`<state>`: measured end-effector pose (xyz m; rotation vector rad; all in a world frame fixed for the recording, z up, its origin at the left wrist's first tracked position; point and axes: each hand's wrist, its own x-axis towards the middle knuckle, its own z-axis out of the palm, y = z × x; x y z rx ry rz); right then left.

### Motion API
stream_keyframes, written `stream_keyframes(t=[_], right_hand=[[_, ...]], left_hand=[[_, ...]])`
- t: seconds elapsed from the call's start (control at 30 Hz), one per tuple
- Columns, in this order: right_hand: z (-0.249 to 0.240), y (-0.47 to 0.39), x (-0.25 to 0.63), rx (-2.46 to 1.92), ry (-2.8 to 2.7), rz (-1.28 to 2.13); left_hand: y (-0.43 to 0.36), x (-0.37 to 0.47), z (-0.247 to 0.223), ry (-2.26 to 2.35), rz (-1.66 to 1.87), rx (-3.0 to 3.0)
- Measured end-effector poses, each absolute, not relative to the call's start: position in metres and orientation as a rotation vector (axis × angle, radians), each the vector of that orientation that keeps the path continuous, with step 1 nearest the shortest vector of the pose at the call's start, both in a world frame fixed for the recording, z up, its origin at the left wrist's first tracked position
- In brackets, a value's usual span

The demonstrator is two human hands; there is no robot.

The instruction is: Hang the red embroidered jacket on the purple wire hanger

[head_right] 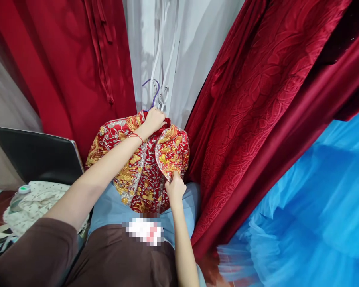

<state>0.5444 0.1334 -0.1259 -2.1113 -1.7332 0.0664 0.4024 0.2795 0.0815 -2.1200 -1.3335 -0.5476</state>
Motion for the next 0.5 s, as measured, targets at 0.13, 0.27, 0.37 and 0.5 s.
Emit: stream_keyframes(t=[0.13,0.27,0.37,0.5], right_hand=[[-0.171,0.157,0.563,-2.482,-1.587,0.314],[-0.194,0.16,0.571,-2.535,-1.643,0.404],[-0.196,0.153,0.545,-2.443,-1.806,0.434],[-0.191,0.135,0.484,-2.224,-2.033,0.425]], left_hand=[[0.278,0.403,0.081,-1.323,-0.471,-2.081],[0.282,0.404,0.079,-1.323,-0.447,-2.077],[0.285,0.405,0.078,-1.345,-0.506,-2.073],[0.289,0.405,0.077,-1.336,-0.575,-2.103]])
